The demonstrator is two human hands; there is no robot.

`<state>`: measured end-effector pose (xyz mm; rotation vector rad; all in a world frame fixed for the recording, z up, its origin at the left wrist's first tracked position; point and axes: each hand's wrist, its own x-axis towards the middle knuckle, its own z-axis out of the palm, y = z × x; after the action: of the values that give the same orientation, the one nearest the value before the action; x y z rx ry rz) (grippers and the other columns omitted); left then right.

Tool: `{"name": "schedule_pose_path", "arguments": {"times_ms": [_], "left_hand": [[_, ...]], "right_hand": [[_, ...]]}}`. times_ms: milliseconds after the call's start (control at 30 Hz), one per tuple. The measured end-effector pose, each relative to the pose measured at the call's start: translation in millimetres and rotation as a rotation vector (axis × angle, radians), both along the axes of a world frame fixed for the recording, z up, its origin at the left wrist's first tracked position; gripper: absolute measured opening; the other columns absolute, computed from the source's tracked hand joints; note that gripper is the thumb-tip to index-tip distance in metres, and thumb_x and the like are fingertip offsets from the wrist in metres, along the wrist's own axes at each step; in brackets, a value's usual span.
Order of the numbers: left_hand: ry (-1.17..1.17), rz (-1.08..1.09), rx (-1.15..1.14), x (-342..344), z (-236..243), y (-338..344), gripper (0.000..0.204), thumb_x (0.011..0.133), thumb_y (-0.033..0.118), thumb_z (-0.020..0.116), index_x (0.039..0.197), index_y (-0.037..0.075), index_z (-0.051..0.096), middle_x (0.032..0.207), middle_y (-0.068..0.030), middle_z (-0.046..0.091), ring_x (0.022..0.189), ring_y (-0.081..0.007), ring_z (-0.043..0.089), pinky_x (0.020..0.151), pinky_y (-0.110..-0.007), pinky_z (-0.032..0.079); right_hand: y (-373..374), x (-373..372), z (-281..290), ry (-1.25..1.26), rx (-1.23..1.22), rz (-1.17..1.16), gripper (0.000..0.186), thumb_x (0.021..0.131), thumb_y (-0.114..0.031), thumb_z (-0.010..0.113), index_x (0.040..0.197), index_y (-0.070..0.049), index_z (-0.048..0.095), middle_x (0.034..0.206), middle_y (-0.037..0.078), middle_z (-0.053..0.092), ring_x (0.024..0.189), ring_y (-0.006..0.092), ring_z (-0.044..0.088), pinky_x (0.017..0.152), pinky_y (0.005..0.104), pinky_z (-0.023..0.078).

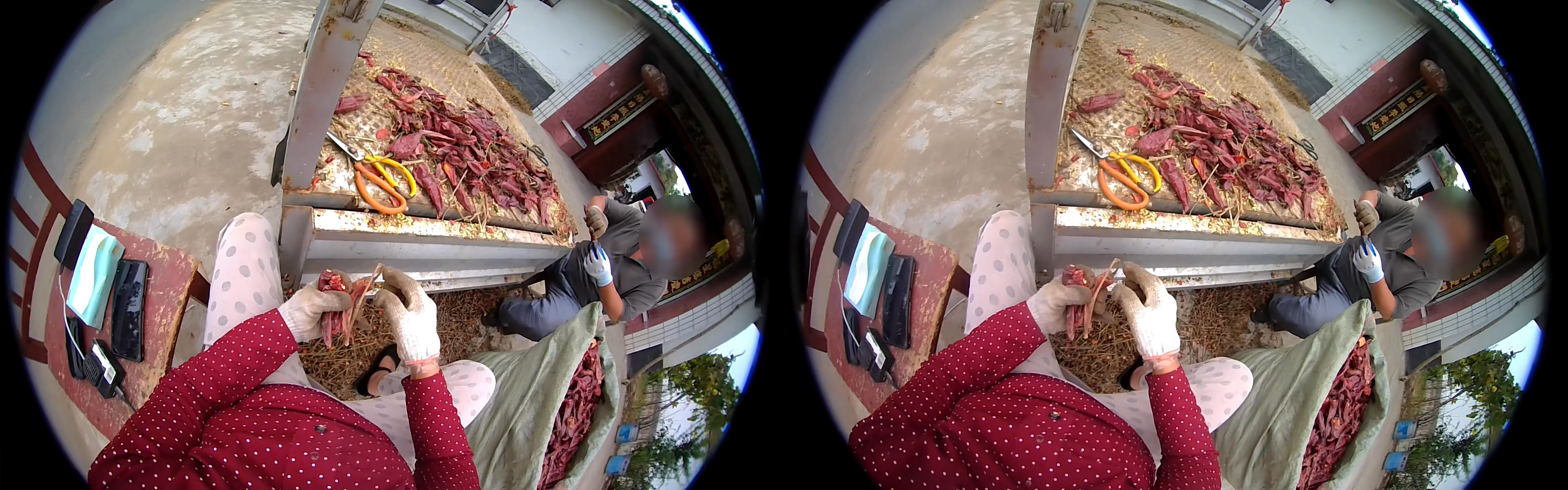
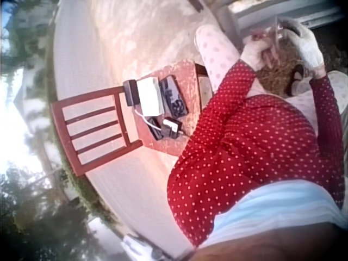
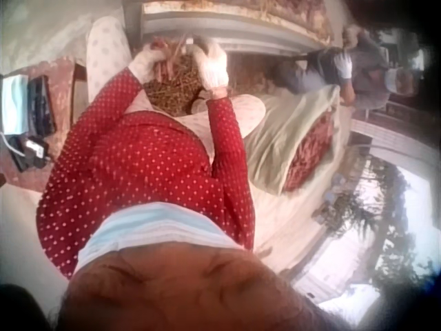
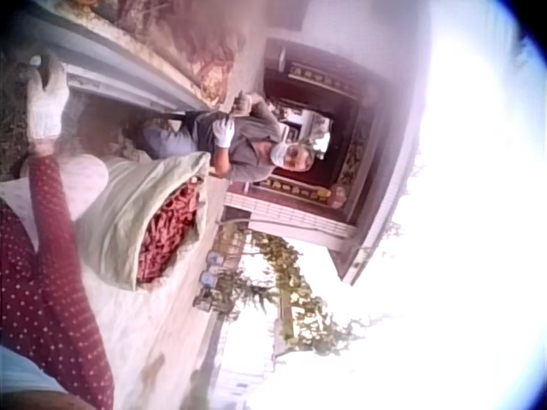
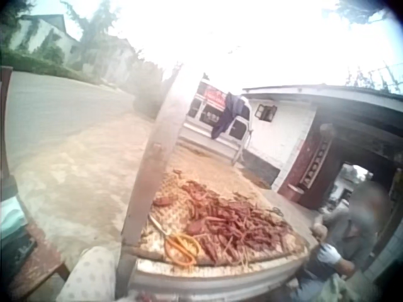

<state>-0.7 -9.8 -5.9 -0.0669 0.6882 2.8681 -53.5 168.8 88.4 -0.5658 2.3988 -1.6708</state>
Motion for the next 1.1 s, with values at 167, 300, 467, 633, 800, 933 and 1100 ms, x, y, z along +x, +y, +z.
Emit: {"name": "schedule_pose_path", "arguments": {"times_ms": [167,300,467,633,800,933,1100], "left_hand": [[0.002,-0.036,-0.058,5.9,-9.0,-4.6,0.019,0.089,-0.002,0.063,0.106,0.004,0.057,0.101,-0.0114,0.067,0.088,-0.0261,0.071,0.086,-0.052,0.061],[-0.054,-0.005,-0.049,3.7,-8.4,-3.2,0.020,0.089,-0.001,0.065,0.107,0.004,0.058,0.099,-0.0103,0.068,0.088,-0.0246,0.071,0.084,-0.048,0.062],[-0.025,-0.070,-0.153,3.0,-19.3,-2.9,0.030,0.088,-0.004,0.068,0.117,0.000,0.060,0.103,-0.0111,0.070,0.091,-0.0229,0.072,0.080,-0.042,0.063],[-0.051,-0.151,-0.225,3.7,-14.0,-6.4,0.038,0.086,-0.008,0.070,0.122,-0.005,0.059,0.103,-0.0135,0.070,0.085,-0.0224,0.073,0.077,-0.039,0.063],[-0.095,-0.083,-0.420,9.5,15.1,-2.4,0.036,0.085,-0.003,0.074,0.118,-0.004,0.060,0.094,-0.0095,0.067,0.075,-0.0162,0.067,0.067,-0.033,0.058],[-0.092,-0.043,-0.288,9.0,-0.9,1.9,0.034,0.085,-0.006,0.070,0.117,-0.006,0.060,0.090,-0.0098,0.066,0.073,-0.0172,0.065,0.065,-0.034,0.055],[-0.127,-0.034,-0.257,11.9,9.1,3.5,0.027,0.084,-0.007,0.068,0.111,-0.007,0.063,0.087,-0.0094,0.065,0.070,-0.0172,0.062,0.067,-0.034,0.051]], "right_hand": [[-10.1,-5.8,8.1,0.177,0.133,0.177,0.026,0.092,-0.010,0.064,0.113,0.002,0.072,0.104,0.015,0.073,0.094,0.0230,0.071,0.086,0.0326,0.054],[-11.8,-1.0,4.1,0.408,0.192,0.260,0.023,0.088,-0.007,0.065,0.108,0.000,0.073,0.099,0.016,0.072,0.088,0.0294,0.070,0.085,0.0350,0.054],[-18.6,2.2,1.5,0.738,0.281,0.279,0.020,0.082,-0.005,0.070,0.102,-0.005,0.074,0.092,0.013,0.070,0.082,0.0346,0.066,0.077,0.0409,0.053],[-20.8,2.6,-3.4,0.813,0.272,0.267,0.018,0.083,-0.004,0.069,0.100,-0.003,0.071,0.092,0.015,0.069,0.082,0.0358,0.066,0.074,0.0401,0.053],[-15.3,11.0,-32.5,0.297,-0.006,0.107,0.011,0.090,-0.007,0.065,0.097,0.001,0.069,0.089,0.011,0.068,0.078,0.0232,0.064,0.073,0.0336,0.051],[-22.9,17.1,-34.1,-0.239,-0.264,0.028,0.018,0.097,-0.018,0.062,0.097,-0.001,0.068,0.087,0.001,0.065,0.076,0.0096,0.057,0.069,0.0264,0.047],[-24.1,16.2,-38.7,-0.430,-0.383,-0.029,0.017,0.098,-0.017,0.062,0.097,-0.002,0.070,0.086,0.001,0.065,0.071,0.0102,0.057,0.062,0.0257,0.046]]}}
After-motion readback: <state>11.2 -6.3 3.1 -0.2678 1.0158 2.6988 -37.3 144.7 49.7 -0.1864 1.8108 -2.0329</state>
